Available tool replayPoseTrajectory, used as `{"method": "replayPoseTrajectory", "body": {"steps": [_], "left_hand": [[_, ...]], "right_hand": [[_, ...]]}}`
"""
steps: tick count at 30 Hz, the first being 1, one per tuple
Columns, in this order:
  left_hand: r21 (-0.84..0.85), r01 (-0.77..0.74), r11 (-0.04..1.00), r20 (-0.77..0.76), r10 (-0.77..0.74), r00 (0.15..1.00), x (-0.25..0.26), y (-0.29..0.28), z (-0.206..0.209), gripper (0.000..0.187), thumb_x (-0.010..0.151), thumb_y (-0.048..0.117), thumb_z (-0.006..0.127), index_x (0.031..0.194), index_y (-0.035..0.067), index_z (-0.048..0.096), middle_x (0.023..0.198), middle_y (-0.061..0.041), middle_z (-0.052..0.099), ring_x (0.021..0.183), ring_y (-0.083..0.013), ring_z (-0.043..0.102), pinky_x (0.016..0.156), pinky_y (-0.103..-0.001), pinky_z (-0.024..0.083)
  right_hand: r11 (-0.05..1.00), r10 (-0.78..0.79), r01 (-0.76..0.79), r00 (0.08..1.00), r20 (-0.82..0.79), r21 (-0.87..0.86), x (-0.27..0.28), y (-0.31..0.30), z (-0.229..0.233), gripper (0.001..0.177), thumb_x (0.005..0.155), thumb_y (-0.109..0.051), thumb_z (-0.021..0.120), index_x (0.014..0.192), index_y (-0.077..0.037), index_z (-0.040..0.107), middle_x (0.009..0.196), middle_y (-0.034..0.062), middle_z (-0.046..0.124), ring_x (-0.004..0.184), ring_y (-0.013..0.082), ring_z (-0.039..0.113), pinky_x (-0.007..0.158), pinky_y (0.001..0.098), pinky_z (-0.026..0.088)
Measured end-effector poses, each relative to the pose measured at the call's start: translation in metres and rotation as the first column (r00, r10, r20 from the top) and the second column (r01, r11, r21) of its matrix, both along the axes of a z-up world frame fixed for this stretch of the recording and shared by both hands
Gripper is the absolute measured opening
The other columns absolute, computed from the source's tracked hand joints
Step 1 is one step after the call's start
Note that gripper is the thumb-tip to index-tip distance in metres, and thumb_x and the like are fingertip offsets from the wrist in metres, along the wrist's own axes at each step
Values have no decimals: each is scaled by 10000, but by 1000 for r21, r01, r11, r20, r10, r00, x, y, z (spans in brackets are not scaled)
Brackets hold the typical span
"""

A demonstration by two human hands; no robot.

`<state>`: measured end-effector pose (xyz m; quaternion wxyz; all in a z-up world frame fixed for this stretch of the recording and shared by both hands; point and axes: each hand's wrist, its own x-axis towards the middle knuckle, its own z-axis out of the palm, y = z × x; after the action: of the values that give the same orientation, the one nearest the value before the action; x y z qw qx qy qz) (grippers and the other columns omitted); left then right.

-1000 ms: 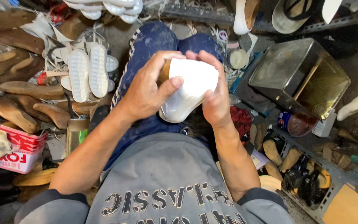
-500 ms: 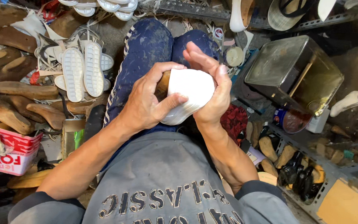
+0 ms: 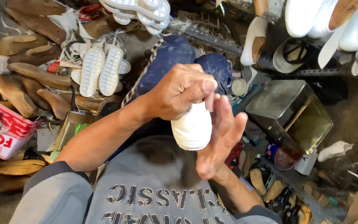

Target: The person is repairing a white shoe by hand. They use a small stick to apply a substance to the shoe's edge and then press the parts together. The person also handles a shoe last and other shoe parts in a cluttered workshop.

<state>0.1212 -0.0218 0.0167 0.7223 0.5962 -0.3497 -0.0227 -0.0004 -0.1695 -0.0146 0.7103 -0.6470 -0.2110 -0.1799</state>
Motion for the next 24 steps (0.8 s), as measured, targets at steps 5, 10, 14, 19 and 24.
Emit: {"method": "replayPoseTrajectory", "body": {"steps": [5,10,14,19,24], "left_hand": [[-9,14,1000,-46,-14,999,-2,0,-6,604,1111,332,293,744,67,693,758,-15,698,682,-175,625,807,-349,453],[-128,-39,991,-99,27,995,0,-7,-11,506,1093,299,406,683,163,669,600,-20,643,598,-252,596,756,-336,496],[-369,25,929,-230,-118,966,1,0,-18,515,1035,419,485,666,117,678,622,-37,685,692,-180,600,818,-291,450],[-459,-50,887,-214,-55,975,6,35,-59,435,1029,428,517,843,53,633,892,-174,714,991,-329,670,989,-436,423],[344,-65,937,-114,110,987,-36,78,-81,803,786,510,817,1338,-18,570,1489,-285,505,1412,-529,407,1176,-620,304]], "right_hand": [[982,86,-125,962,-258,-139,-4,-29,-7,1194,822,-407,803,1663,-144,-2,1684,279,244,1634,347,228,1384,554,203],[962,19,-81,972,-234,-259,17,-31,-29,1433,603,-296,979,1618,-7,10,1579,357,327,1514,423,307,1261,561,196],[825,18,-150,970,-242,-545,45,-50,-50,1138,672,-115,908,1562,112,236,1485,328,472,1378,445,489,1197,545,323],[586,-20,-48,997,-74,-809,74,-78,-5,860,659,-423,937,1347,-12,624,1219,168,682,1090,356,656,989,492,482],[214,-90,16,996,-3,-977,84,-94,-9,829,699,-519,918,1352,-81,656,1138,105,690,1071,320,676,977,476,496]]}}
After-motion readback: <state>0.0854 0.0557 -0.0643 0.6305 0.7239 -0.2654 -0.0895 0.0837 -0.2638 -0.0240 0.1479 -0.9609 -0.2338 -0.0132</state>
